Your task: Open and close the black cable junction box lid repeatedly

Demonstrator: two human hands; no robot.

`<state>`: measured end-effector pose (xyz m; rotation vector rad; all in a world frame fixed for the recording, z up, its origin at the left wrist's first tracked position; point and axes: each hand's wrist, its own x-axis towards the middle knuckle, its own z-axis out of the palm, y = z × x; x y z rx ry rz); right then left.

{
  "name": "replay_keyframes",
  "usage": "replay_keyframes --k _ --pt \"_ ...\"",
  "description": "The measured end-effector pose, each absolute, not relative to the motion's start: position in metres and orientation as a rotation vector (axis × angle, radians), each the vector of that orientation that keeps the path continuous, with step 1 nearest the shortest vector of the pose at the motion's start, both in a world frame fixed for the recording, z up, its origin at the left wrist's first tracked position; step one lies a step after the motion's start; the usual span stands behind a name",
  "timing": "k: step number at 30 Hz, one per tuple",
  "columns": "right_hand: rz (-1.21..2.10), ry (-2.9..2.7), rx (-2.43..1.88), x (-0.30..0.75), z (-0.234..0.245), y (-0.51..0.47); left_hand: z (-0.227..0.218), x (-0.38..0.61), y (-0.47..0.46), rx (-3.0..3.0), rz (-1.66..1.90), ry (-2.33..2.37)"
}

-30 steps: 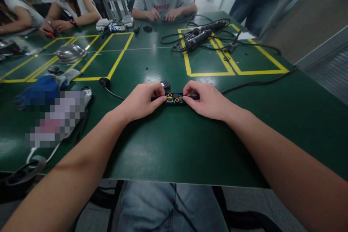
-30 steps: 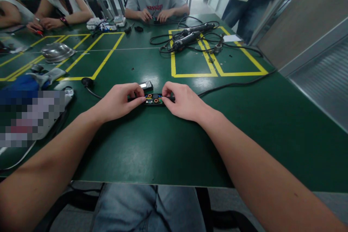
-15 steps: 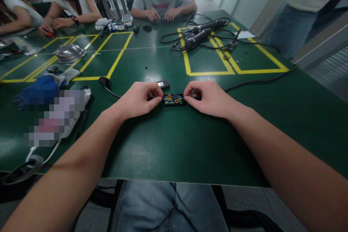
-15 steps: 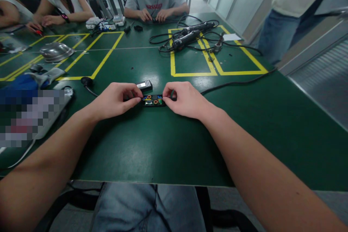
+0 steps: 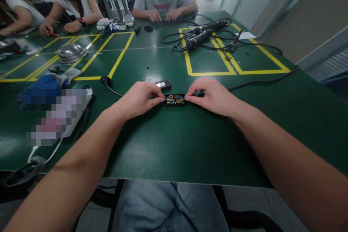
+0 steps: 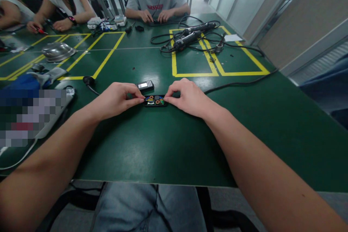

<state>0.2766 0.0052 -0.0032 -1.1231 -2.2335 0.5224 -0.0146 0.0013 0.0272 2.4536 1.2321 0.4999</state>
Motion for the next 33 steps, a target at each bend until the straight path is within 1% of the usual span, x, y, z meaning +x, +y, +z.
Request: replay_keyframes --k 10,18,24,28,31,33 --pt "0.509 -2.235 -1.105 0.276 -0.001 0.002 0.025 -0.01 -0.002 2.53 0.526 1.222" --pt "0.456 -2.205 -1.131 0.272 0.0 -0.004 0.018 -0.005 -0.001 2.488 0.731 1.433" --pt "0.441 -2.167 -1.146 0.268 -0.002 -0.005 0.013 -0.009 0.007 2.375 0.59 1.48" --pt "0.44 -2.132 -1.201 0.266 -0.002 -0.004 0.012 -0.008 0.008 2.319 0.631 1.547" --pt "0.493 -2.116 -1.242 0.264 -0.002 -0.005 0.013 -0.005 0.006 2.26 0.663 1.681" --pt "0.537 -2.102 -1.255 0.263 -0.001 -0.005 0.014 -0.003 0.004 2.244 0.714 1.67"
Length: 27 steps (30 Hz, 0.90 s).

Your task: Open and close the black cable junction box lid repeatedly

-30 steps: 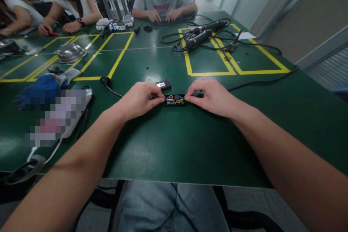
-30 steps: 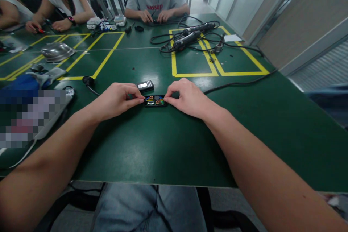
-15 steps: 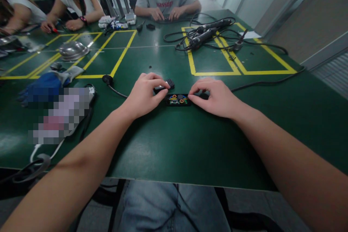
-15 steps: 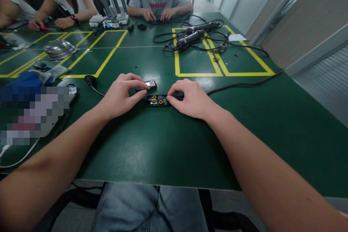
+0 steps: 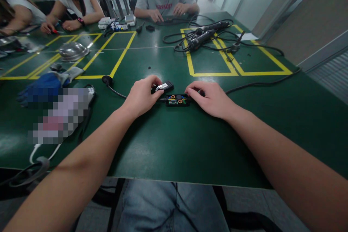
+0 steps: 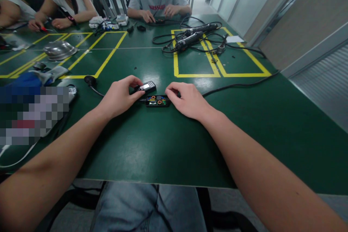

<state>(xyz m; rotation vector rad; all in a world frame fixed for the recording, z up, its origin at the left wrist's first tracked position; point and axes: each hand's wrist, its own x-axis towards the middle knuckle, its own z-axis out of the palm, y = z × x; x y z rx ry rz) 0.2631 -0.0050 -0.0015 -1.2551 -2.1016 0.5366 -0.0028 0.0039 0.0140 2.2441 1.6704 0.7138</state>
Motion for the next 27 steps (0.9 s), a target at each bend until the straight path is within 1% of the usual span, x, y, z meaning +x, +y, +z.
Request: replay_keyframes --k 4,6,8,19,27 --pt "0.558 -2.034 -1.278 0.263 -0.004 -0.004 0.021 0.001 -0.004 2.289 0.8 1.353" --pt "0.531 -2.009 -1.287 0.264 -0.005 -0.003 0.024 0.003 -0.008 2.32 0.754 1.167" --pt "0.515 -2.009 -1.287 0.264 -0.006 -0.003 0.026 0.003 -0.011 2.353 0.707 1.076" --pt "0.527 -2.118 -1.258 0.264 -0.006 -0.002 0.023 0.005 -0.011 2.413 0.591 1.104" --pt "0.56 -2.118 -1.284 0.263 -0.003 -0.003 0.023 0.005 -0.011 2.456 0.599 1.093"
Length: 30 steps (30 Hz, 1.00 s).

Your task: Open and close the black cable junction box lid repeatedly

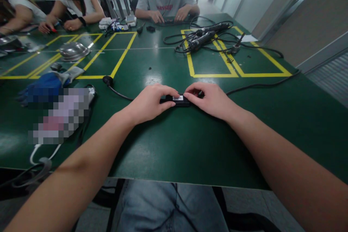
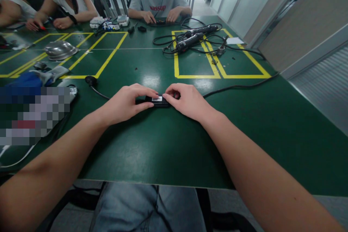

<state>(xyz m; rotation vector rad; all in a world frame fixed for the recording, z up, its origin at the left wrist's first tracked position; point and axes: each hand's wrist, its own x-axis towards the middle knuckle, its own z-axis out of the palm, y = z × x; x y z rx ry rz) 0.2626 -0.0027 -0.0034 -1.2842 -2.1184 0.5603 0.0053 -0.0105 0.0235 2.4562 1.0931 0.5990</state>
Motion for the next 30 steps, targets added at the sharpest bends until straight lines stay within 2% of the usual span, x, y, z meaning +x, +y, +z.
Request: replay_keyframes --k 14,25,30 --pt "0.361 -2.239 -1.367 0.259 -0.001 -0.005 0.022 0.002 -0.008 2.414 0.582 1.09" --pt "0.478 -2.166 -1.357 0.263 -0.008 -0.002 0.015 0.002 0.001 2.02 0.774 1.013" --pt "0.524 -2.167 -1.323 0.263 -0.004 -0.004 0.006 -0.003 0.008 2.097 0.884 1.316"
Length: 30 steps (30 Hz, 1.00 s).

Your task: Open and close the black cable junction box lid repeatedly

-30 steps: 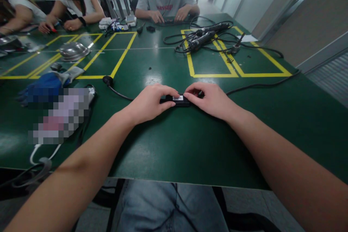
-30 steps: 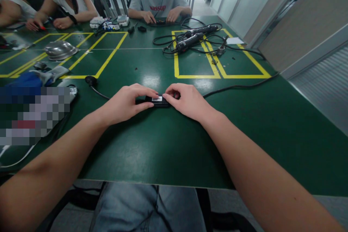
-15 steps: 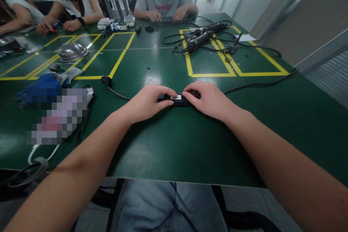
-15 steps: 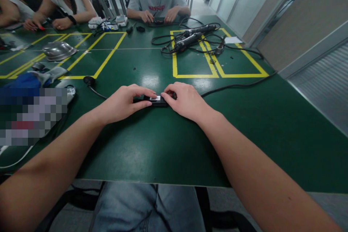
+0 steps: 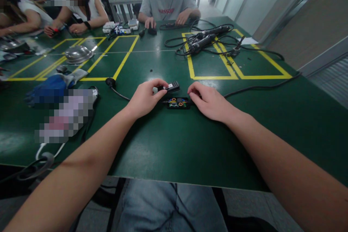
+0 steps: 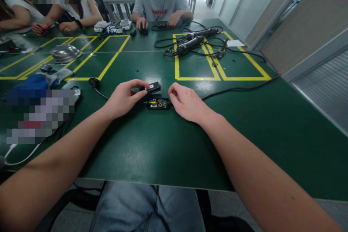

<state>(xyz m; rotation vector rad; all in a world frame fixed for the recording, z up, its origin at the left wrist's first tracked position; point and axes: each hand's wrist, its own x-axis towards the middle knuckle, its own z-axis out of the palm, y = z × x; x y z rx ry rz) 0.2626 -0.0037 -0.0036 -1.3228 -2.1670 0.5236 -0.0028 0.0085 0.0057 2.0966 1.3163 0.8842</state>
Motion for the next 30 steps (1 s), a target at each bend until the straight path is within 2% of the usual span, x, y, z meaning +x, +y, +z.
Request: replay_keyframes --k 6,11,15,30 --pt "0.545 -2.191 -1.25 0.264 0.0 -0.006 0.003 -0.007 0.008 2.305 0.799 1.474" --pt "0.592 -2.211 -1.239 0.263 0.003 -0.008 0.015 -0.007 -0.001 2.571 0.706 1.307" --pt "0.598 -2.23 -1.234 0.261 0.004 -0.01 0.019 -0.006 -0.004 2.556 0.553 1.205" --pt "0.53 -2.238 -1.247 0.261 0.001 -0.009 0.018 -0.007 -0.003 2.479 0.574 1.165"
